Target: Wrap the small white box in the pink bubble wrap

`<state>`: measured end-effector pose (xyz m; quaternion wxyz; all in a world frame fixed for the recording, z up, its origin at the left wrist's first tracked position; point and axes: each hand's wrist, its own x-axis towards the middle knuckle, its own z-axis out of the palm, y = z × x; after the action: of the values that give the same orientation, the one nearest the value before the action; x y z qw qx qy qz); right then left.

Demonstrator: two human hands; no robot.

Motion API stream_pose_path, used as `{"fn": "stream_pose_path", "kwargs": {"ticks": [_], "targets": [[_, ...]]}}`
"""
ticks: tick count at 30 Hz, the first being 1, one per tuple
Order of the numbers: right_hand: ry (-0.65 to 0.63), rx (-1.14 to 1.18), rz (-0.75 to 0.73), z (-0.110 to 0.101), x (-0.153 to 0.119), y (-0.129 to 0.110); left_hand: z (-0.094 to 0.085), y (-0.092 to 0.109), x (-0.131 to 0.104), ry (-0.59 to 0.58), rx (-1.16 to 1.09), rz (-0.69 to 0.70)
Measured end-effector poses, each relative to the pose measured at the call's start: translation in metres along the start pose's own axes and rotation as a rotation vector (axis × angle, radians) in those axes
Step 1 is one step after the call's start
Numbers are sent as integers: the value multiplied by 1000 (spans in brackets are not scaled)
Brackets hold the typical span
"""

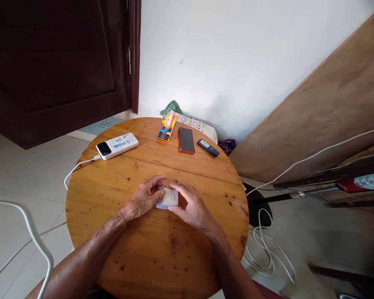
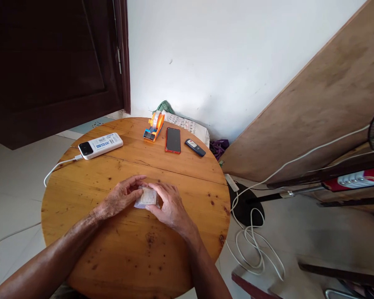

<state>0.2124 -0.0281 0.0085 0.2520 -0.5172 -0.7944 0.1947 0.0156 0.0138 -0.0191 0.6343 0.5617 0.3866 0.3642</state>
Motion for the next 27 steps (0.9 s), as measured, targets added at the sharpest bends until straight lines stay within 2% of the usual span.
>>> {"fn": "stream_pose_path", "kwargs": {"ticks": [4, 7, 13, 19, 24, 27], "targets": [[129, -13, -45, 9, -5, 0, 1, 2, 1, 31, 26, 12], [177, -53, -83, 15, -3, -2, 1, -1, 2, 72, 49, 28], [128, -28, 4, 16, -6, 2, -2, -8, 6, 195, 23, 34], [151, 143, 113, 1, -14, 17, -14, 0, 6, 271, -45, 10], [158, 236, 130, -1, -13, 19, -18, 7, 4, 278, -31, -20], [126, 245, 129, 3, -13, 18, -16, 9, 2, 218, -41, -52]]}}
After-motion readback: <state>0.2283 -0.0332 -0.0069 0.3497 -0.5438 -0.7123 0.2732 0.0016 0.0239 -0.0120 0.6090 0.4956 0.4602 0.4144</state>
